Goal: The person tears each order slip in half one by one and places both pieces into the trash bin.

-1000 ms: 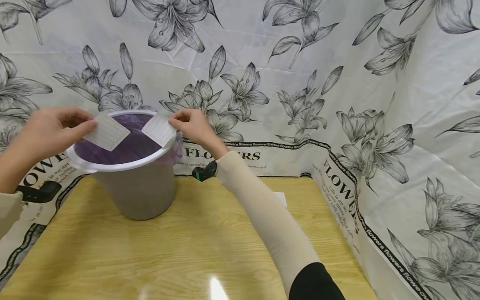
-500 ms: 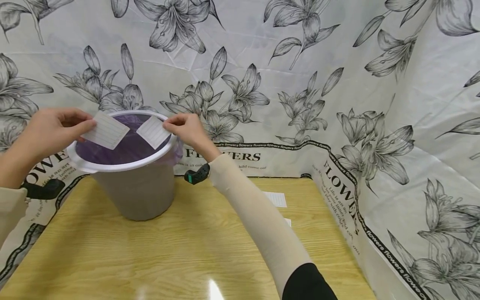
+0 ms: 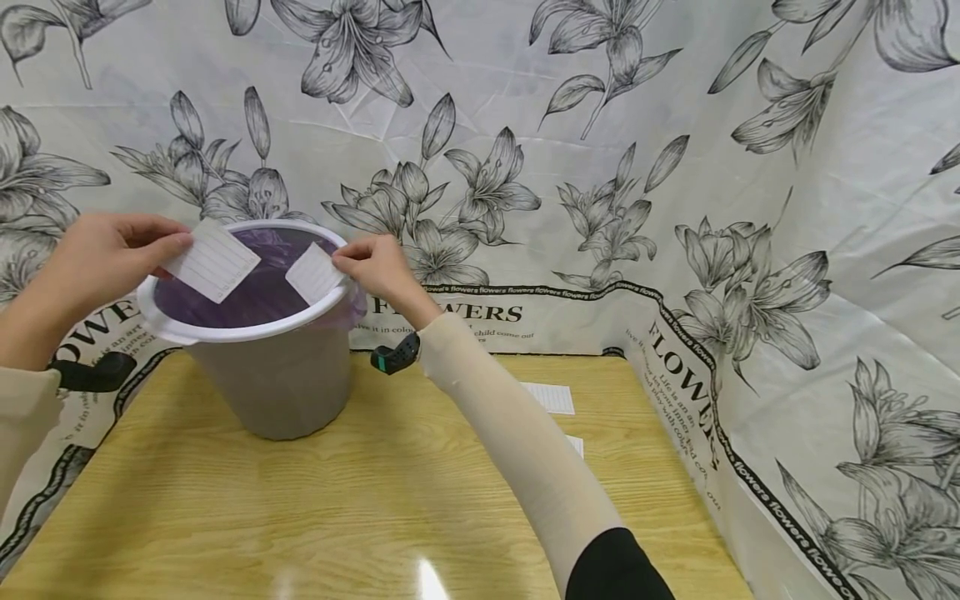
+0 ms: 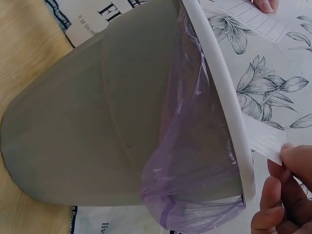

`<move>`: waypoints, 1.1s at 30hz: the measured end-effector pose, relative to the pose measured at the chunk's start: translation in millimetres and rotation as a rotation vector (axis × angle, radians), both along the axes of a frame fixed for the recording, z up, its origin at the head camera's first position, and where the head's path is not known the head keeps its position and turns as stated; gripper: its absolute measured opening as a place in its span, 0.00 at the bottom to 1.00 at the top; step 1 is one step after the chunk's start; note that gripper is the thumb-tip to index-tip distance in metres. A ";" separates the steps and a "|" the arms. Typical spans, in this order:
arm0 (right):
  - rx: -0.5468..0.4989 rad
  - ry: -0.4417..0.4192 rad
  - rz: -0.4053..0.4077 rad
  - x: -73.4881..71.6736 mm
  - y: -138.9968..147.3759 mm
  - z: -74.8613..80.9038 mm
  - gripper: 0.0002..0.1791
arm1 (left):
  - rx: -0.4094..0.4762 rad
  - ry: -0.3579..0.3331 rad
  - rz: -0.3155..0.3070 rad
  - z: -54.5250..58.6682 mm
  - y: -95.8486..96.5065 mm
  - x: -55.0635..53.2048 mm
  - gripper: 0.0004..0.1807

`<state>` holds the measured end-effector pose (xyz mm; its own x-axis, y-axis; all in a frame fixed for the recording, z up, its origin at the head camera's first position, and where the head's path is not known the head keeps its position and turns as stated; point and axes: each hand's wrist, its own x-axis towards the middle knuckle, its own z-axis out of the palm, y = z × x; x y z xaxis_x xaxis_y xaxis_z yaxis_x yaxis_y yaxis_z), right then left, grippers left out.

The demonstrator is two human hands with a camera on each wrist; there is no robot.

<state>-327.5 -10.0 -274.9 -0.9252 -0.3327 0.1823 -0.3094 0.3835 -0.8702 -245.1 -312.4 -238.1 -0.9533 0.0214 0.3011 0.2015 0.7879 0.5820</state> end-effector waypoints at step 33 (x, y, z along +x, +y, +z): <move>-0.496 -0.348 0.001 34.1 84.5 -84.4 0.14 | 0.108 -0.198 -0.037 -11.9 8.5 -6.6 0.35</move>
<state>-293.4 74.5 -359.3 -0.9582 -0.2859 0.0028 0.0251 -0.0940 -0.9953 -251.7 -303.9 -250.0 -0.9932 0.0356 0.1106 0.1028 0.7129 0.6937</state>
